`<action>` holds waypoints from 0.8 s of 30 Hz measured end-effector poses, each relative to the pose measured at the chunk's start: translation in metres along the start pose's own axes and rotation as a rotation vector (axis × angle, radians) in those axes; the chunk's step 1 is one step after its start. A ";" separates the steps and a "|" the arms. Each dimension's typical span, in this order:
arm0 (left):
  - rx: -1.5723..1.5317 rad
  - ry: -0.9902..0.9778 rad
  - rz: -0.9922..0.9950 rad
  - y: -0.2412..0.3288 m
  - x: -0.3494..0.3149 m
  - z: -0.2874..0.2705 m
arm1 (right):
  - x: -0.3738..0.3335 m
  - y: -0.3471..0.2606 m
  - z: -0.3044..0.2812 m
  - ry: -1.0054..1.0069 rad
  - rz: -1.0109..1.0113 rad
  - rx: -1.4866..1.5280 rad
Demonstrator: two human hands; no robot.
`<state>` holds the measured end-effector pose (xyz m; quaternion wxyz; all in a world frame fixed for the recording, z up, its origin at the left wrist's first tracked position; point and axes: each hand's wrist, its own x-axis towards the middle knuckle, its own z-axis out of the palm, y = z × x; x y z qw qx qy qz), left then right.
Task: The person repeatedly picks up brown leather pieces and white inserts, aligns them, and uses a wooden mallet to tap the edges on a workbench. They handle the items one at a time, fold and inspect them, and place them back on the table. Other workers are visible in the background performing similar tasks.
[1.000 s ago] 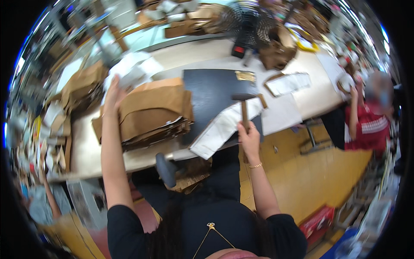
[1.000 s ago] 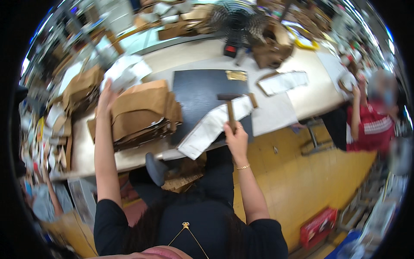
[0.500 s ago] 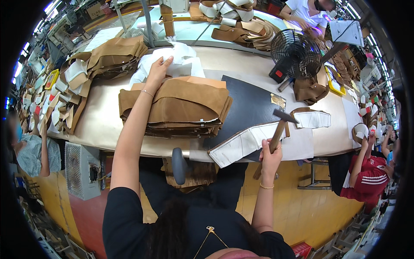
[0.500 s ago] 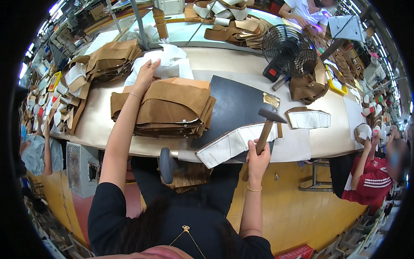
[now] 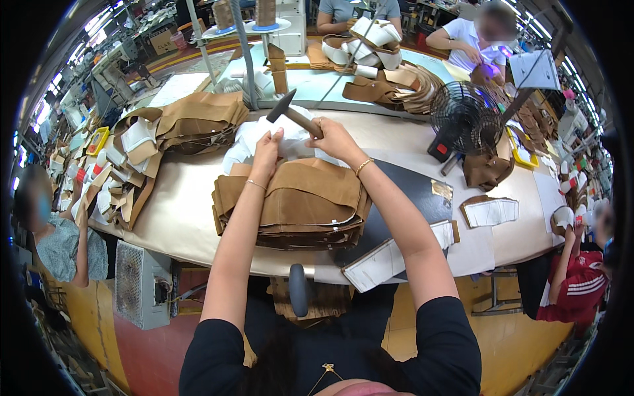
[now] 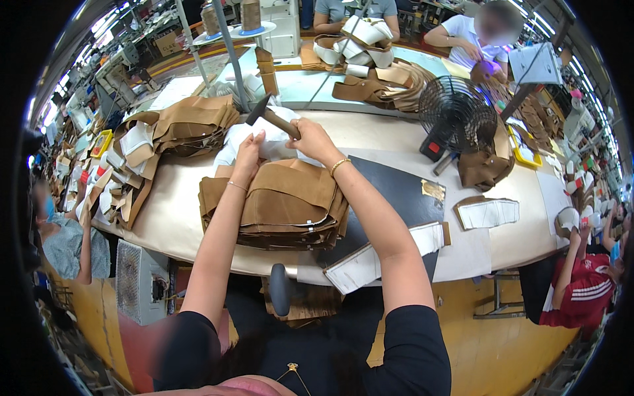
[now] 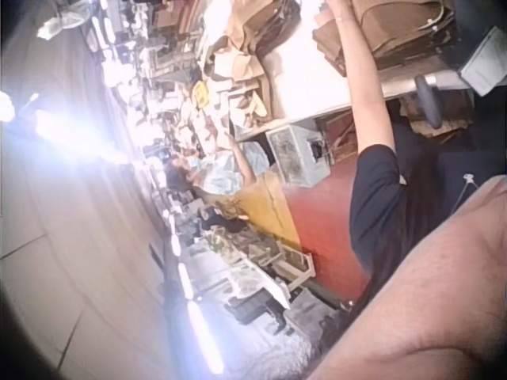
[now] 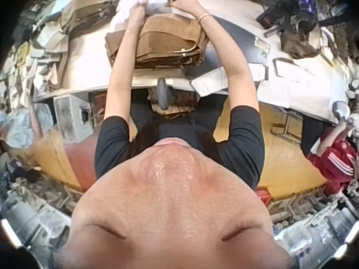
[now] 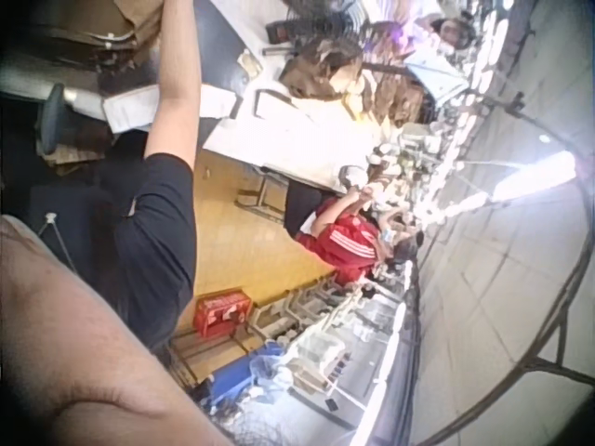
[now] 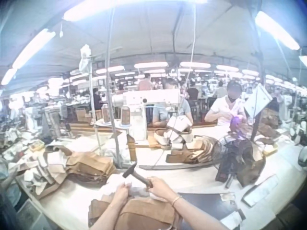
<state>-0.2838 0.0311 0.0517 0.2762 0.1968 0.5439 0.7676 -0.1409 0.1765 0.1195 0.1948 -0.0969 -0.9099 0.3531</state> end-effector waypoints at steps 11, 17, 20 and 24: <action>-0.397 0.127 -0.051 0.004 -0.010 0.000 | -0.020 -0.004 0.011 -0.062 0.145 0.416; -0.455 0.211 0.014 -0.001 -0.011 -0.001 | -0.025 -0.007 0.012 -0.112 0.036 0.305; -0.435 0.235 0.087 -0.005 -0.010 -0.001 | -0.030 -0.023 0.006 -0.163 0.112 0.446; -0.463 0.254 0.155 -0.010 -0.010 -0.003 | -0.034 -0.023 0.007 -0.190 0.076 0.430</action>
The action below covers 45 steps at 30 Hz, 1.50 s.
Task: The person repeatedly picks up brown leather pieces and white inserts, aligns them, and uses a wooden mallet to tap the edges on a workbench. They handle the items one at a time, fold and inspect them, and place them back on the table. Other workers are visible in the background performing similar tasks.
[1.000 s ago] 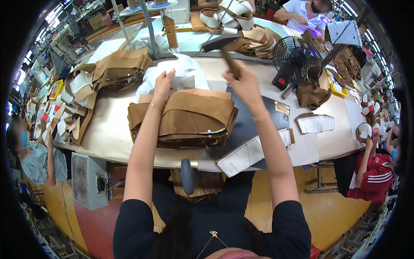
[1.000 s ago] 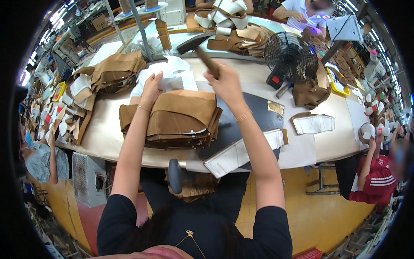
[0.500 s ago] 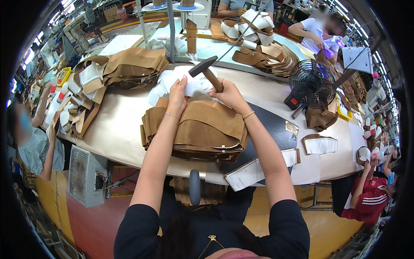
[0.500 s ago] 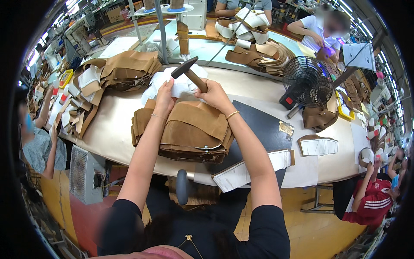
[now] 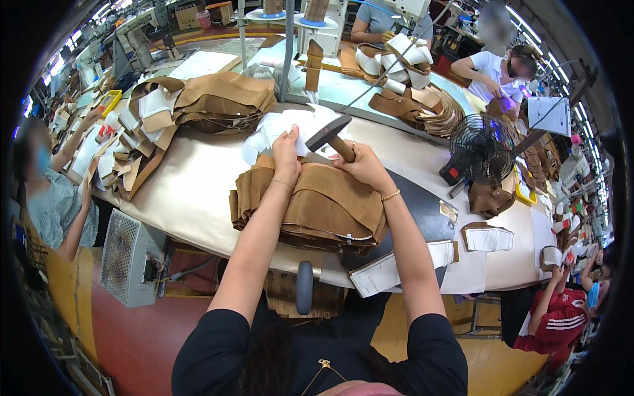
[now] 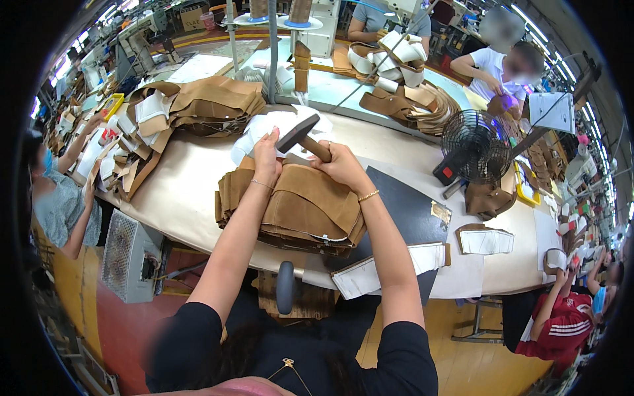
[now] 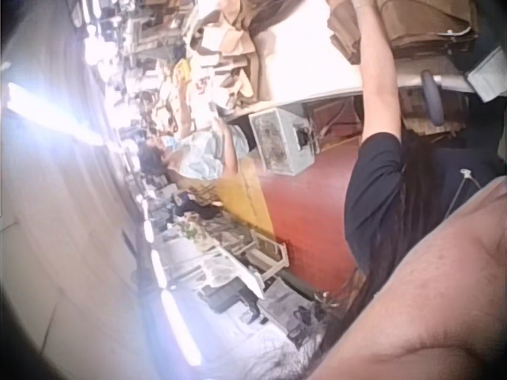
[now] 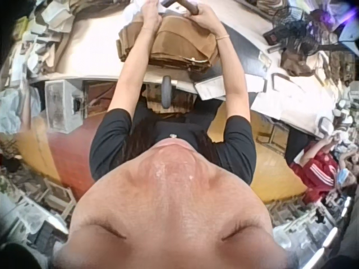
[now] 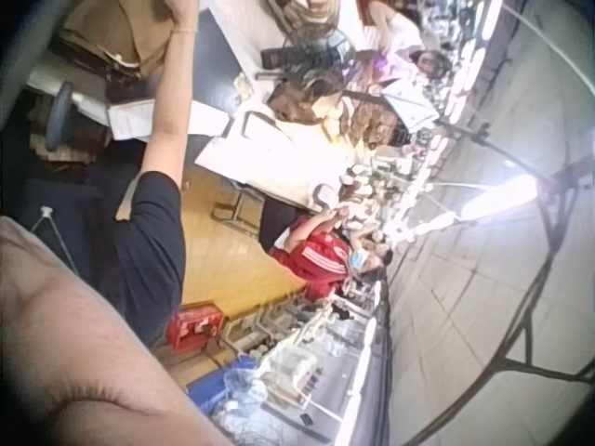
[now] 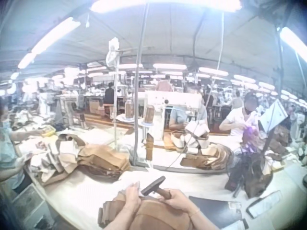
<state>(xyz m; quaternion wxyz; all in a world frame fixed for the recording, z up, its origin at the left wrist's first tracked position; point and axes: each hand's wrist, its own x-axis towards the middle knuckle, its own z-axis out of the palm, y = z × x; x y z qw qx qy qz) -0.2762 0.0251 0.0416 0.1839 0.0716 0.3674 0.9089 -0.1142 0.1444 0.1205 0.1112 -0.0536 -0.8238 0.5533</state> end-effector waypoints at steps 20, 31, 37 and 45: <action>-0.142 0.115 0.062 -0.004 0.013 -0.009 | -0.023 0.030 -0.001 0.267 -0.135 0.197; -0.406 -0.129 -0.302 0.007 0.013 -0.009 | -0.042 0.049 -0.044 0.999 -0.244 0.397; -0.443 -0.219 -0.438 0.016 0.008 -0.011 | -0.058 0.012 -0.075 1.112 -0.310 0.236; -0.500 -0.273 -0.304 0.031 0.007 -0.013 | -0.092 -0.055 -0.071 1.110 -0.401 0.134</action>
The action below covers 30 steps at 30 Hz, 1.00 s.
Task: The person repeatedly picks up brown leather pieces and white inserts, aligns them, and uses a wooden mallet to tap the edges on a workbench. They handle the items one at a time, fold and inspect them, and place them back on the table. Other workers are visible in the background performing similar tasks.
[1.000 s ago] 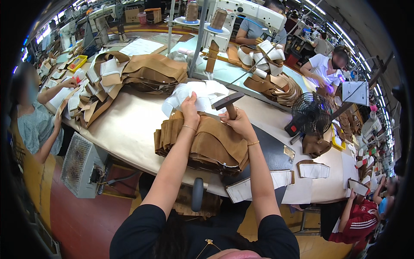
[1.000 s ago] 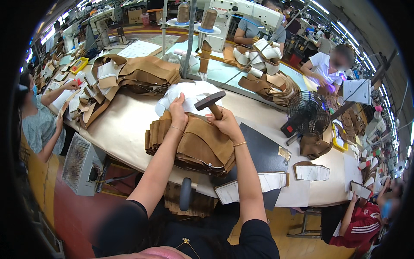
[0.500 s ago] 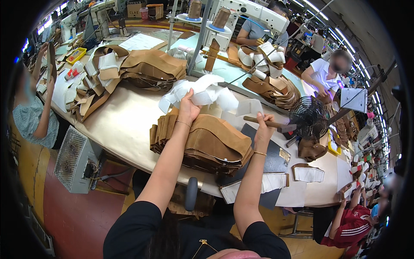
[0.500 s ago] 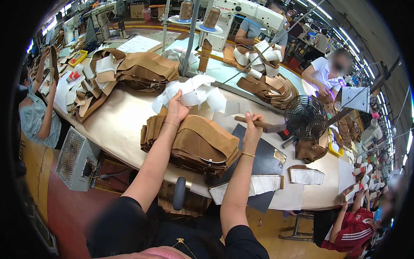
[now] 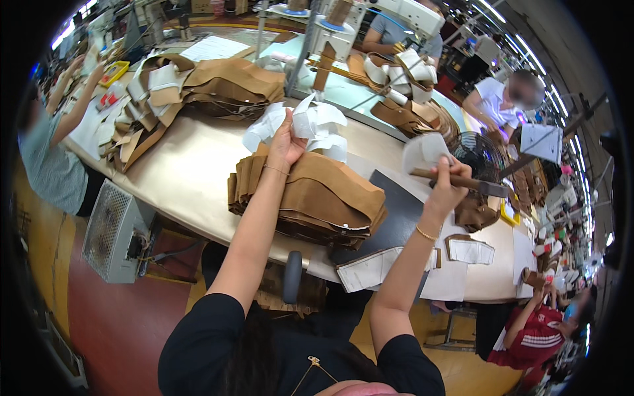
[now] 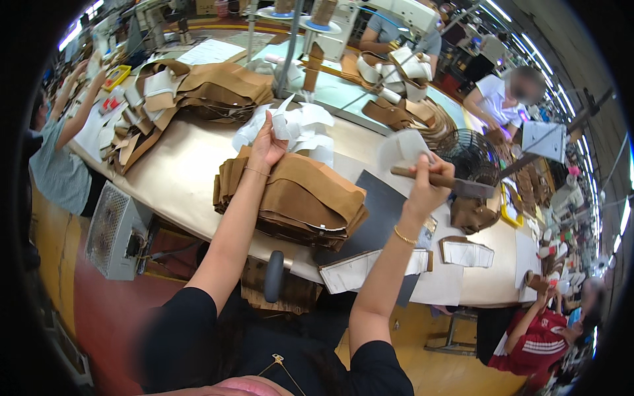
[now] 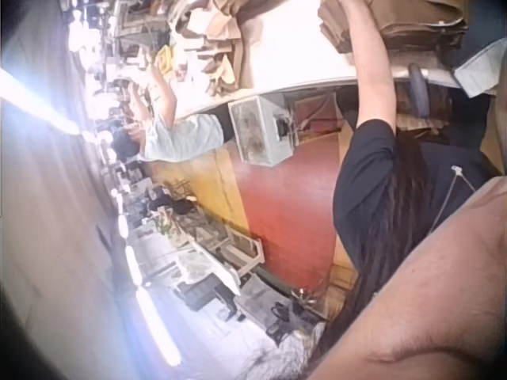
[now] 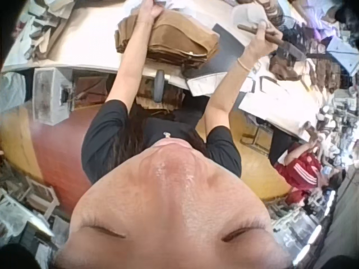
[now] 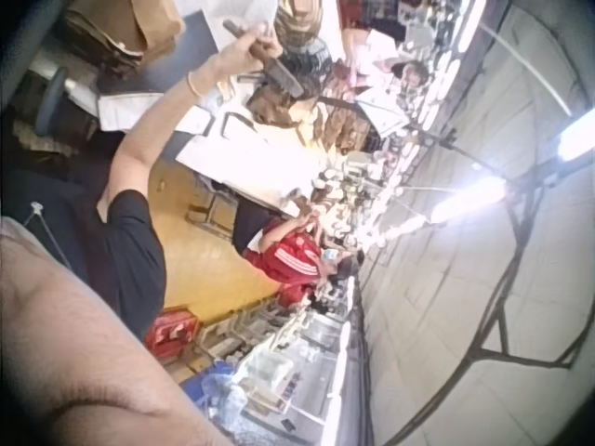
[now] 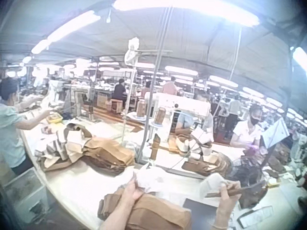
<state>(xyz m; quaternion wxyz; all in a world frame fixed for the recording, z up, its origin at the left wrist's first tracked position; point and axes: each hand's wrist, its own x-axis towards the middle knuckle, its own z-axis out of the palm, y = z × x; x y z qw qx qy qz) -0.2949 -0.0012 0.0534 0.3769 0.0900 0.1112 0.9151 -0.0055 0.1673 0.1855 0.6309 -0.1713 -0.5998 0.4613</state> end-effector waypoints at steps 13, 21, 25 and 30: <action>0.756 0.786 0.992 0.319 -0.257 -0.028 | -0.059 -0.113 -0.047 -0.159 0.176 -0.038; 0.955 1.349 1.370 0.450 -0.324 -0.174 | -0.110 -0.098 -0.026 -0.319 0.402 -0.044; 1.031 1.424 1.245 0.492 -0.342 -0.211 | -0.125 -0.096 -0.012 -0.367 0.468 -0.030; 1.827 2.027 0.626 0.417 -0.315 -0.186 | -0.128 -0.116 -0.023 -0.338 0.453 -0.131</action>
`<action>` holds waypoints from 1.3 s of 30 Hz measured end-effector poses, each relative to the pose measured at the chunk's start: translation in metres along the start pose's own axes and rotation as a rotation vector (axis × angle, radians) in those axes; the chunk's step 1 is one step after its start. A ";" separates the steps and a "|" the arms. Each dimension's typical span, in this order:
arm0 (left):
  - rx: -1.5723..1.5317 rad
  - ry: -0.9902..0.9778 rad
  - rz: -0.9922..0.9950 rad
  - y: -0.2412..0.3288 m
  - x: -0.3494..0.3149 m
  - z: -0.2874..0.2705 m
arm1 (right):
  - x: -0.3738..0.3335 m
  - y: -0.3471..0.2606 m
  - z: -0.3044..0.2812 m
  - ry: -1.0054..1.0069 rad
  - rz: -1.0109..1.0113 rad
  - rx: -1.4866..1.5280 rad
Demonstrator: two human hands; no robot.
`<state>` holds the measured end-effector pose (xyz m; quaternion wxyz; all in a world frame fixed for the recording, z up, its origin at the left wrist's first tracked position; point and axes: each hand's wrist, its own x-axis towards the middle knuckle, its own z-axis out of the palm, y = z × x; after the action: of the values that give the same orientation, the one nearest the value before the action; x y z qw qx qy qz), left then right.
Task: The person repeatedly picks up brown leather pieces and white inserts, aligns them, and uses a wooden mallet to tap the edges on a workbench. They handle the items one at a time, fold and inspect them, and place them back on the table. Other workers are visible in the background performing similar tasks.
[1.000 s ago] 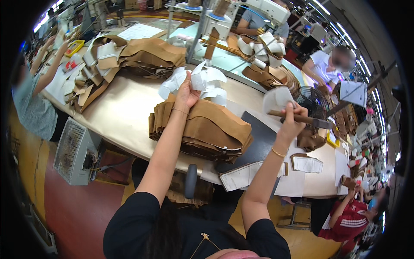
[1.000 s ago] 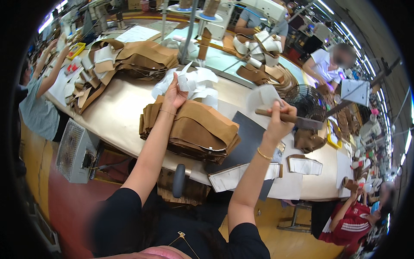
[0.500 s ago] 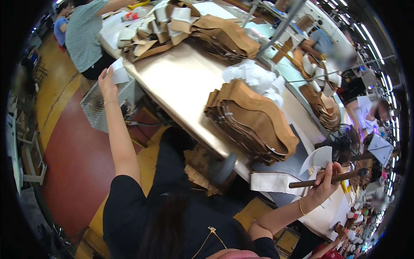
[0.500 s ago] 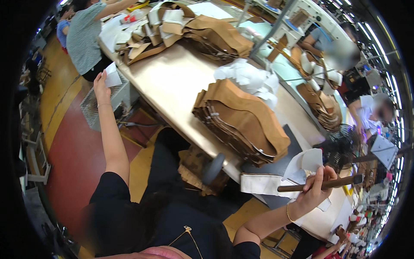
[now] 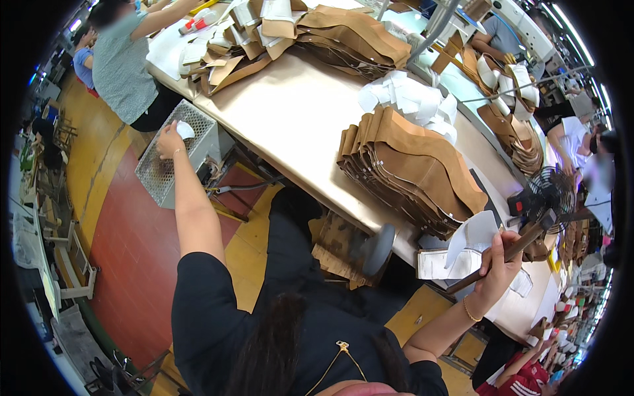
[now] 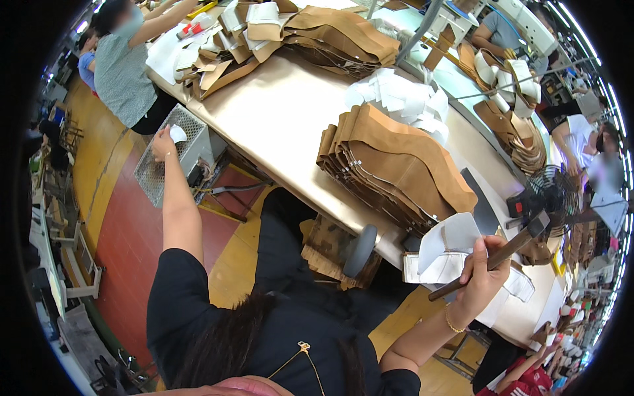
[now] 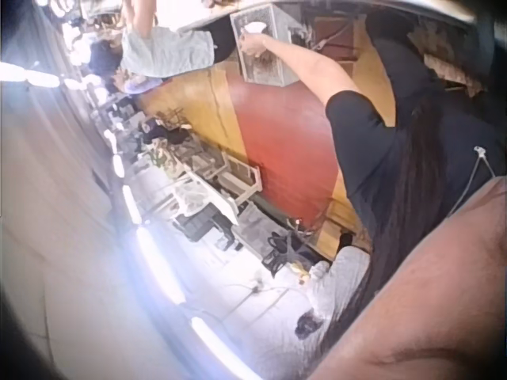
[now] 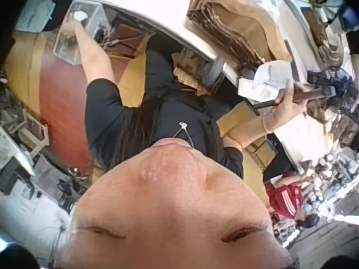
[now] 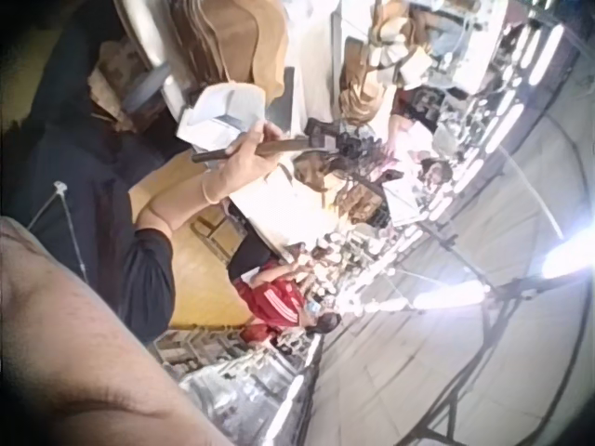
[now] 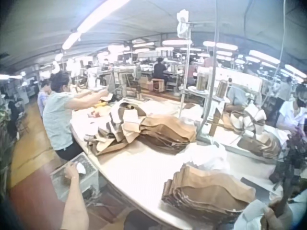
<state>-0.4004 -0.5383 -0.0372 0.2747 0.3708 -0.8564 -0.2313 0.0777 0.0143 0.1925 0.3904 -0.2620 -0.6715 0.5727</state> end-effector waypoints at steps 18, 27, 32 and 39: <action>-0.922 -0.630 0.958 0.145 -0.232 -0.185 | -0.031 0.011 0.050 -0.213 0.178 0.003; -1.150 -1.445 1.129 0.169 -0.354 -0.257 | -0.055 0.007 0.058 -0.270 0.240 -0.067; -0.787 -1.890 0.993 0.164 -0.338 -0.266 | -0.055 0.015 0.068 -0.293 0.234 -0.046; -0.719 -1.381 0.941 0.159 -0.304 -0.247 | -0.055 0.017 0.083 -0.345 0.211 -0.115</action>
<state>-0.1479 -0.2556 0.1509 -0.1342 -0.3463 -0.7699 -0.5190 0.0380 -0.0729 0.1604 0.1922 -0.2507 -0.7288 0.6075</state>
